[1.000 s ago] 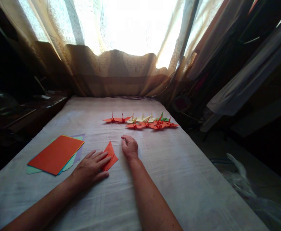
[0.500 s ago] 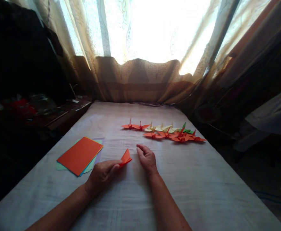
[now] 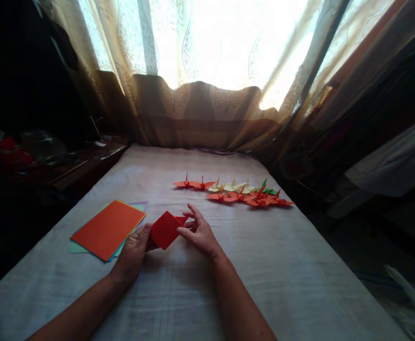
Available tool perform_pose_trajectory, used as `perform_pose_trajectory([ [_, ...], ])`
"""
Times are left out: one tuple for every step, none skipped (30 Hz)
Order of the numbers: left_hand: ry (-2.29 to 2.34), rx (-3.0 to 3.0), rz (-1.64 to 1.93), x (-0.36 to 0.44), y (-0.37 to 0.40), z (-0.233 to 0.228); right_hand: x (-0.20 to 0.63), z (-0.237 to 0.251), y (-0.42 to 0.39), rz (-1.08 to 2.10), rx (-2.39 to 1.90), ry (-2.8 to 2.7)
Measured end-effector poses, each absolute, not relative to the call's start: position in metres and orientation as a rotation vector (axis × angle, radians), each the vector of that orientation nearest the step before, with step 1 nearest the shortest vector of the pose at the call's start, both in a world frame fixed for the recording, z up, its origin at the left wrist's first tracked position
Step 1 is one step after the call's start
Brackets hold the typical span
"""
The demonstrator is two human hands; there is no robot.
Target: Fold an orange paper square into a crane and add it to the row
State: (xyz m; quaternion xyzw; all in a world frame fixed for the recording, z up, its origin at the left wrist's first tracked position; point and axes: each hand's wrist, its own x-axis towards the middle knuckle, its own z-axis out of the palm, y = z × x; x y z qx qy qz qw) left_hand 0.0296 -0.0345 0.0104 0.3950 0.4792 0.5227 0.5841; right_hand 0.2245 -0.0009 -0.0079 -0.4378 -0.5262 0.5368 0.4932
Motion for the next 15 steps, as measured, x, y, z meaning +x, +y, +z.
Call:
perform_pose_trajectory([
  [1.134,0.928,1.205,0.03,-0.035,0.011,0.222,-0.008,-0.001,1.283,-1.055,-1.264],
  [1.149,0.943,1.186,0.029,-0.036,0.012,0.221,-0.008,0.0,1.259,-1.052,-1.25],
  [1.163,0.969,1.167,0.028,-0.037,0.013,0.22,-0.008,0.0,1.235,-1.055,-1.237],
  [1.176,1.008,1.145,0.027,-0.037,0.014,0.22,-0.008,0.001,1.213,-1.064,-1.225],
  [1.189,1.056,1.118,0.026,-0.037,0.014,0.221,-0.008,0.002,1.195,-1.078,-1.218],
  [1.202,1.113,1.082,0.024,-0.037,0.013,0.223,-0.007,0.002,1.18,-1.094,-1.221],
  [1.215,1.18,1.043,0.022,-0.037,0.012,0.225,-0.006,0.002,1.164,-1.112,-1.239],
  [1.224,1.259,0.999,0.02,-0.036,0.01,0.227,-0.005,0.002,1.143,-1.131,-1.273],
  [1.234,1.345,0.96,0.019,-0.035,0.009,0.229,-0.004,0.002,1.114,-1.15,-1.323],
  [1.248,1.435,0.929,0.017,-0.034,0.007,0.232,-0.002,0.002,1.075,-1.17,-1.383],
  [1.271,1.526,0.91,0.016,-0.033,0.006,0.233,0.0,0.001,1.029,-1.189,-1.446],
  [1.305,1.616,0.898,0.016,-0.033,0.005,0.234,0.001,0.0,0.979,-1.208,-1.505],
  [1.344,1.701,0.884,0.015,-0.033,0.005,0.235,0.002,0.0,0.931,-1.227,-1.554],
  [1.383,1.776,0.863,0.016,-0.033,0.006,0.235,0.002,0.0,0.887,-1.245,-1.591],
  [1.417,1.843,0.84,0.016,-0.034,0.007,0.234,0.002,-0.001,0.847,-1.261,-1.617],
])
